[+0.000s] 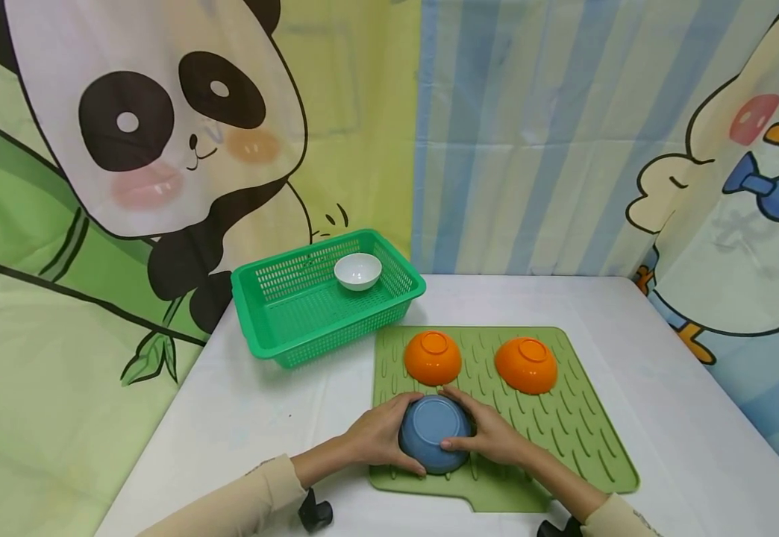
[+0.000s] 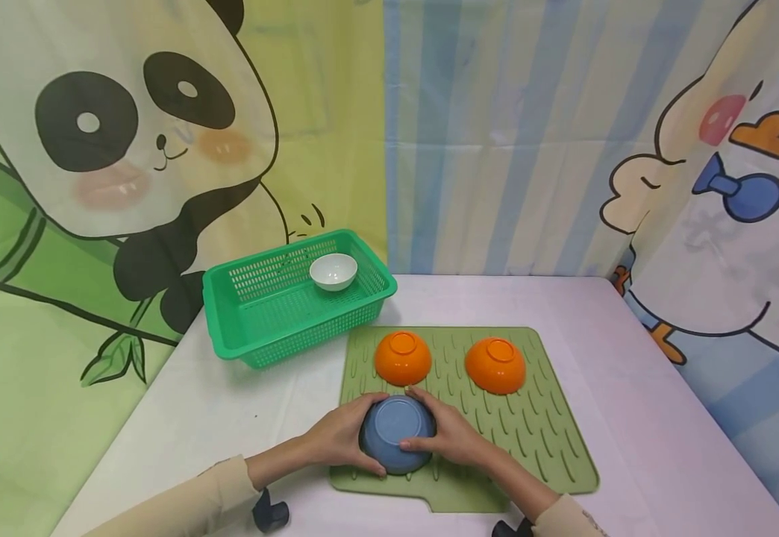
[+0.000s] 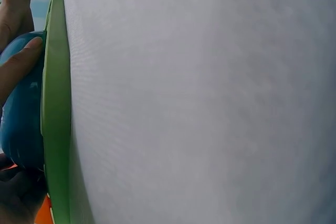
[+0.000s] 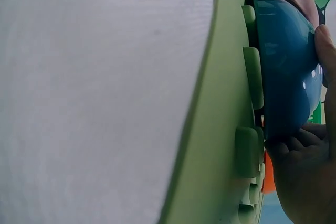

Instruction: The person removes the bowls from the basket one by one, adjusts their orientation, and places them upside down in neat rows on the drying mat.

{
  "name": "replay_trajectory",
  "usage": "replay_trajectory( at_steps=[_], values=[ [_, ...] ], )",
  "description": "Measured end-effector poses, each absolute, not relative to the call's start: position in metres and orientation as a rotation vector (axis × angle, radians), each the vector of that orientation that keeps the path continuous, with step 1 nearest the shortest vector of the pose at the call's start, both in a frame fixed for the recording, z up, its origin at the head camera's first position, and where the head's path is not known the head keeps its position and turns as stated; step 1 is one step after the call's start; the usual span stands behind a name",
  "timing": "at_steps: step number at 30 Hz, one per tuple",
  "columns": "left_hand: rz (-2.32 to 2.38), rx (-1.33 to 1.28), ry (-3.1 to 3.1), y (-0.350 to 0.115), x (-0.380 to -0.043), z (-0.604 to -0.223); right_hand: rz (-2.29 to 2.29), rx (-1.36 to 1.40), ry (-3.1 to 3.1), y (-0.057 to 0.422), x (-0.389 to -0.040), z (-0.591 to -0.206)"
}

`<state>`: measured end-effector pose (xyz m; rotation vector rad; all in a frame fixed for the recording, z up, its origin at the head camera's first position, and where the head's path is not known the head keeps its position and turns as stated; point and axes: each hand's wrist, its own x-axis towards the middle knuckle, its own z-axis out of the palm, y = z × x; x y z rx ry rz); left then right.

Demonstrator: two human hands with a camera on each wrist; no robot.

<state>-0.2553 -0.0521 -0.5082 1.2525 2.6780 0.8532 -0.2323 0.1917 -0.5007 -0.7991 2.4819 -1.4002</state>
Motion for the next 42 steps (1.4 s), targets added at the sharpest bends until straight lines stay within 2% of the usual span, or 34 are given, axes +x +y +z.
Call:
replay_trajectory(
  at_steps=[7,12,15,18,22,27,32,36,42],
  values=[
    [0.822,1.242,2.615,-0.046,-0.271,-0.499,-1.383,-0.781,2.508,0.201,-0.242,-0.499],
    [0.795,1.226,2.607,-0.046,-0.293,-0.454,-1.369,-0.775,2.541,0.206,-0.247,-0.502],
    [1.016,1.234,2.703,-0.05,-0.322,-0.41,-1.383,-0.754,2.54,0.206,-0.247,-0.503],
    [1.395,1.169,2.801,-0.057,-0.365,-0.371,-1.399,-0.729,2.536,0.206,-0.245,-0.503],
    [1.797,0.866,2.898,-0.074,-0.433,-0.344,-1.414,-0.736,2.531,0.204,-0.243,-0.504],
    [2.005,0.338,2.907,-0.103,-0.504,-0.363,-1.425,-0.743,2.51,0.199,-0.241,-0.509],
    [1.915,-0.114,2.833,-0.124,-0.53,-0.405,-1.447,-0.777,2.474,0.192,-0.238,-0.516],
    [1.785,-0.26,2.801,-0.135,-0.538,-0.431,-1.481,-0.78,2.418,0.191,-0.236,-0.52],
    [1.495,-0.327,2.798,-0.135,-0.546,-0.449,-1.509,-0.75,2.387,0.193,-0.237,-0.52]
  ],
)
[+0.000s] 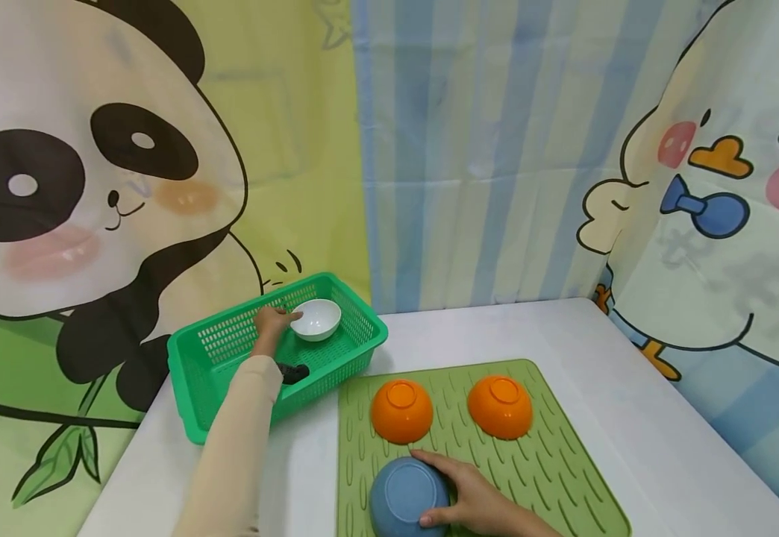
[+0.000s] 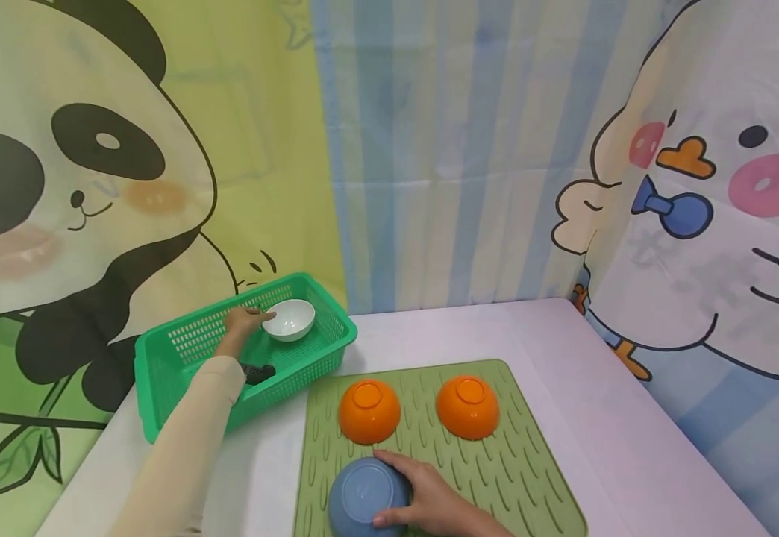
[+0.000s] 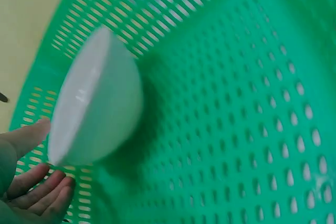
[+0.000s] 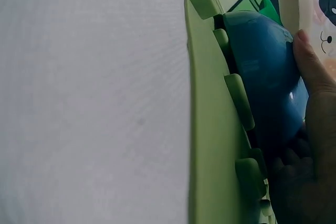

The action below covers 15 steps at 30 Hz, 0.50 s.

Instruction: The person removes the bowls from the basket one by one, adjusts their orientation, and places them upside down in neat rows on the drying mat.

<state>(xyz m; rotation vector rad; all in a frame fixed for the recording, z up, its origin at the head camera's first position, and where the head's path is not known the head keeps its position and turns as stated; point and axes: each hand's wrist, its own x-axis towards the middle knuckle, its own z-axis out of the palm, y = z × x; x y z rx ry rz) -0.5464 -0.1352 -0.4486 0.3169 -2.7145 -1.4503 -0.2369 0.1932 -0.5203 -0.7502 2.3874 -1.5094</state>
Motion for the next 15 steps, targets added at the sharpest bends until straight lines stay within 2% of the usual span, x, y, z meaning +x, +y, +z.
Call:
replay_trajectory(
  at_steps=[4,15],
  values=[
    [-1.411,0.362,-2.764,-0.135,-0.544,-0.46,-1.509,-0.782,2.406,0.192,-0.234,-0.523],
    [-1.571,0.268,-2.659,-0.128,-0.557,-0.466,-1.515,-0.756,2.428,0.195,-0.235,-0.522]
  ],
)
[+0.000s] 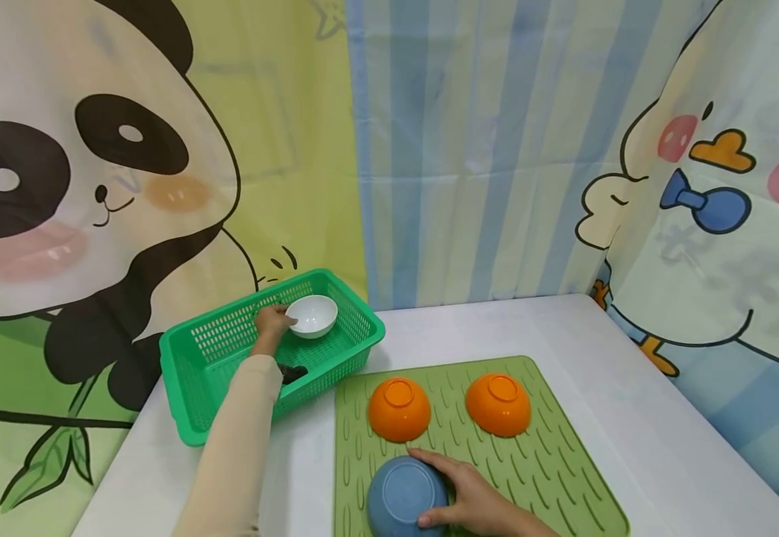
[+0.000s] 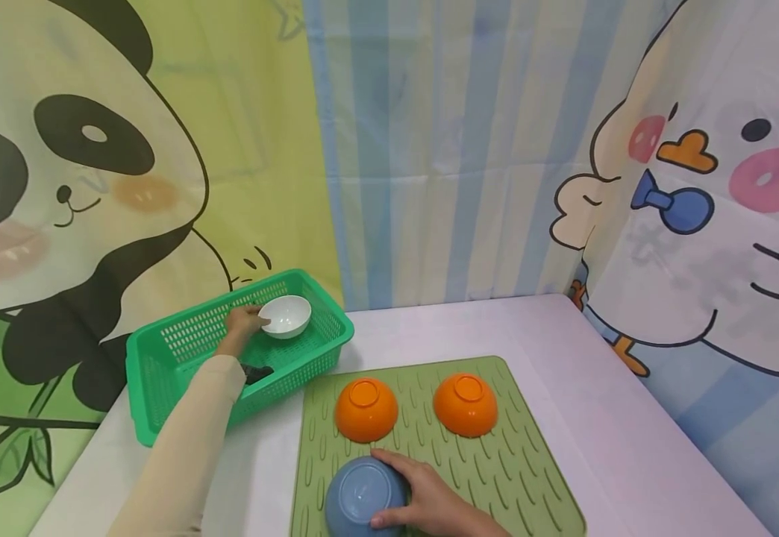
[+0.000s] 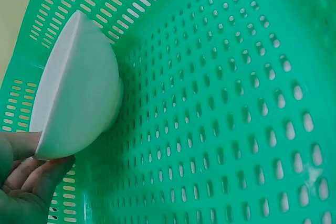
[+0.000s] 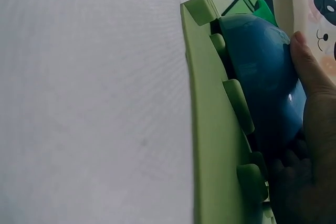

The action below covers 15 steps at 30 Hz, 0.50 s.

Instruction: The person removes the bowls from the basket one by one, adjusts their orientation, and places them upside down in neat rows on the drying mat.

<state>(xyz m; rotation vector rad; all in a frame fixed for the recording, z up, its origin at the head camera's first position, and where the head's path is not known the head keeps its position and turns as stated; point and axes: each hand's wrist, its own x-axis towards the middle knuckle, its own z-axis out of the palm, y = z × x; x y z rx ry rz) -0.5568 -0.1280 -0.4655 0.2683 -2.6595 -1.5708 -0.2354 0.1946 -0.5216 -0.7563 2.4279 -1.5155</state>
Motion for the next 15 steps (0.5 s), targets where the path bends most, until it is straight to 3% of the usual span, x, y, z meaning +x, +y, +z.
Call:
replay_trajectory(
  at_steps=[15],
  values=[
    [-1.582,0.182,-2.584,-0.125,-0.548,-0.453,-1.499,-0.759,2.451,0.196,-0.236,-0.524]
  ],
)
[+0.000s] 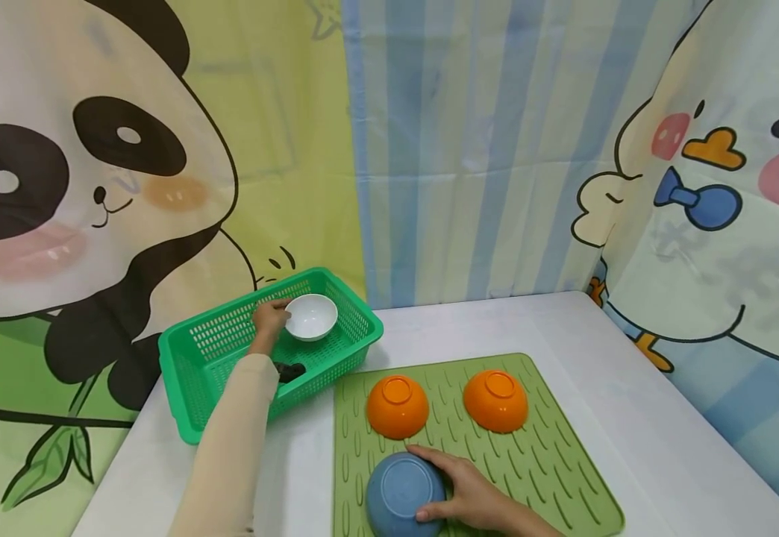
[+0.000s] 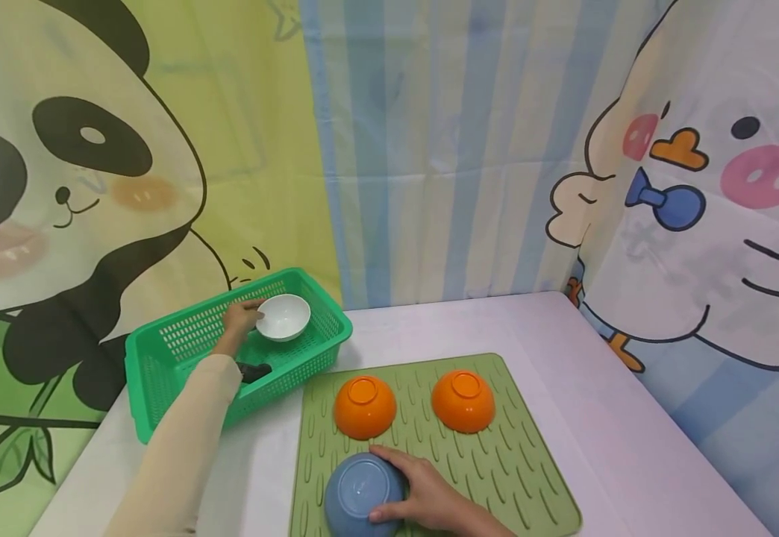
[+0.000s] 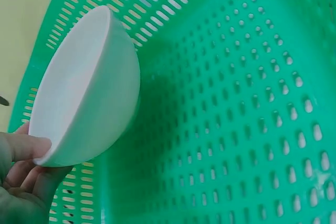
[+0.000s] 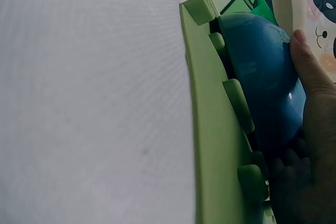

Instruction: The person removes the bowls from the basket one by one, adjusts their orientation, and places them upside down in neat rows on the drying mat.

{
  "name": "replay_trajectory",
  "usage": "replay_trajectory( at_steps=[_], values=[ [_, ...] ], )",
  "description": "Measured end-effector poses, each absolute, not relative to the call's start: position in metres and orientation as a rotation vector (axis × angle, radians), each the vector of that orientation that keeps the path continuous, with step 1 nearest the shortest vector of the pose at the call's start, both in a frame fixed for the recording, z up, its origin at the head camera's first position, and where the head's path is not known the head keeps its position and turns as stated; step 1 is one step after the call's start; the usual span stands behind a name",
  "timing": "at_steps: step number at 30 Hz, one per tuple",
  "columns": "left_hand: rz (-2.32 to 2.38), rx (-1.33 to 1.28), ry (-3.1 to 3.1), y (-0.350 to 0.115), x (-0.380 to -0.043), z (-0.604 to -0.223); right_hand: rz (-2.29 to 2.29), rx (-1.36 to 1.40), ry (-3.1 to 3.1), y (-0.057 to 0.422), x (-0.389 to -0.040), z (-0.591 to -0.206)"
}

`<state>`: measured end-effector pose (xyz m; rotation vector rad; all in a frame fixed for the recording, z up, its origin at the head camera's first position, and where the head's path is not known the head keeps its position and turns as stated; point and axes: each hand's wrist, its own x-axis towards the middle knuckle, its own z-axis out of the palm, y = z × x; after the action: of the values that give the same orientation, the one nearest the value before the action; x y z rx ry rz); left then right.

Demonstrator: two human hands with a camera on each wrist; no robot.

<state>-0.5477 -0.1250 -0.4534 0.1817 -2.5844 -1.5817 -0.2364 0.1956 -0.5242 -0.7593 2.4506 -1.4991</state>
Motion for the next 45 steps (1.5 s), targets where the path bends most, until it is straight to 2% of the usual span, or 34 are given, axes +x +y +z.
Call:
replay_trajectory(
  at_steps=[5,12,17,21,28,36,41,45],
  values=[
    [-1.58,0.145,-2.527,-0.131,-0.539,-0.443,-1.475,-0.741,2.457,0.194,-0.233,-0.524],
    [-1.59,-0.067,-2.553,-0.125,-0.51,-0.395,-1.448,-0.729,2.481,0.199,-0.234,-0.522],
    [-1.707,-0.284,-2.601,-0.107,-0.467,-0.355,-1.423,-0.74,2.504,0.203,-0.24,-0.521],
    [-1.928,-0.418,-2.617,-0.092,-0.423,-0.341,-1.413,-0.756,2.512,0.205,-0.244,-0.52],
    [-2.001,-0.627,-2.735,-0.067,-0.36,-0.358,-1.405,-0.752,2.561,0.21,-0.248,-0.516],
    [-2.008,-0.727,-2.848,-0.054,-0.331,-0.385,-1.386,-0.779,2.571,0.212,-0.245,-0.51],
    [-2.011,-0.697,-2.866,-0.056,-0.327,-0.392,-1.397,-1.032,2.777,0.207,-0.241,-0.491],
    [-2.017,-0.703,-2.868,-0.056,-0.324,-0.391,-1.157,-1.37,3.149,0.198,-0.239,-0.466]
  ],
)
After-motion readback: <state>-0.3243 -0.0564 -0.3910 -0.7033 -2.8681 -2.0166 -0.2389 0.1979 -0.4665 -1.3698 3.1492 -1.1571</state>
